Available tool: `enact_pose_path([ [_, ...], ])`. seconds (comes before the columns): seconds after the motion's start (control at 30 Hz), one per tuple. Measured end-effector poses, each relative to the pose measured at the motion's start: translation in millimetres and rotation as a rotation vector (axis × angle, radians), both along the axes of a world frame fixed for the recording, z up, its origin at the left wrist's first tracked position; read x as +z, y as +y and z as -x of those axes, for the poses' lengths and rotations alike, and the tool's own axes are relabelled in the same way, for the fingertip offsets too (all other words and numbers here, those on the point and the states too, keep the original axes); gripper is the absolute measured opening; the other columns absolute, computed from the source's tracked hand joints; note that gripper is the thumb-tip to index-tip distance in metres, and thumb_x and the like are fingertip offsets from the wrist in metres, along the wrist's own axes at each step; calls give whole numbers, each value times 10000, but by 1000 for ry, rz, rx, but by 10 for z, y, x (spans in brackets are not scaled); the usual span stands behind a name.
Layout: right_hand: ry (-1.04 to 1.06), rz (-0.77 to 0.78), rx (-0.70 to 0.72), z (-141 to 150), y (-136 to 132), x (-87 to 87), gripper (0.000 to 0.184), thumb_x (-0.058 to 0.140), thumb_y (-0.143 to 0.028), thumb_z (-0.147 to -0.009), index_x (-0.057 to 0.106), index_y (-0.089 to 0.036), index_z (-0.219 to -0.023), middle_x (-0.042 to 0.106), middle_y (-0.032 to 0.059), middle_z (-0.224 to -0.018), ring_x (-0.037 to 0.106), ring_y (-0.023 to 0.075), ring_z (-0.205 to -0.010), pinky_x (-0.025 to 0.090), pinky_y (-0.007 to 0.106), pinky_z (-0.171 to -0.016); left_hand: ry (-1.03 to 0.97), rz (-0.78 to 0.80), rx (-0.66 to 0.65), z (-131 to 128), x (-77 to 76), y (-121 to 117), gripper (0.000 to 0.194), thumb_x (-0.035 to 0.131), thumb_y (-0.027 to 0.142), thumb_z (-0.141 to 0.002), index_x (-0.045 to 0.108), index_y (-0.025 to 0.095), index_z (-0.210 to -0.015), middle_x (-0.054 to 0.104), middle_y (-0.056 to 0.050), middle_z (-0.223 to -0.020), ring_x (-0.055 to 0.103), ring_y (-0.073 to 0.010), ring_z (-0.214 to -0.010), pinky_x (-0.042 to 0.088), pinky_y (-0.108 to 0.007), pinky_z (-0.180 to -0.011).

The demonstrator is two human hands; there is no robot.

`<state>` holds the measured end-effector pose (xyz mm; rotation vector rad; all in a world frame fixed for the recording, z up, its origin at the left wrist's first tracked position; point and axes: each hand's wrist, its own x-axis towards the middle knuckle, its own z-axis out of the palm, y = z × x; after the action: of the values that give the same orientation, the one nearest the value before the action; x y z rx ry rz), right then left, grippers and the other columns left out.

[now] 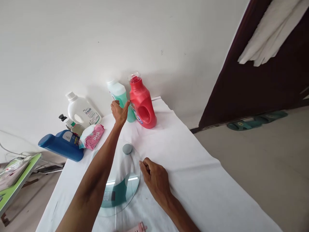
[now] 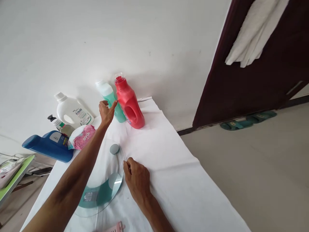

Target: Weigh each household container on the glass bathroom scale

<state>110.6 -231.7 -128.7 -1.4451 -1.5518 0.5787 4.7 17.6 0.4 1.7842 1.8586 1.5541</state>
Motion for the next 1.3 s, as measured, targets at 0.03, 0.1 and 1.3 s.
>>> enact_pose_path([
  [0.03,0,-4,0,2,-1,-7,408,397,-421,-1065,372,-245,-698,471,-47,-540,391,126,-471,252,272,-537,6,-10,9,-54,-14,58,383,772,460,-840,498,226,-969,626,-88,-1055,610,-260,-1051,457,-409,-967],
  [0.1,0,-10,-1,6,-2,-17,401,395,-404,-1069,376,-244,-702,475,-49,-544,393,125,-470,248,272,-534,-8,-9,16,-149,-43,135,323,715,437,-889,464,238,-849,623,-56,-915,613,-246,-936,457,-383,-893],
  [1.3,-7,90,14,-14,21,119,401,387,-513,-960,353,-244,-665,460,-21,-540,370,145,-518,258,292,-584,-642,-157,-77,1245,404,-2591,472,890,349,-654,453,186,-583,337,103,-468,301,-34,-407,264,-202,-409],
])
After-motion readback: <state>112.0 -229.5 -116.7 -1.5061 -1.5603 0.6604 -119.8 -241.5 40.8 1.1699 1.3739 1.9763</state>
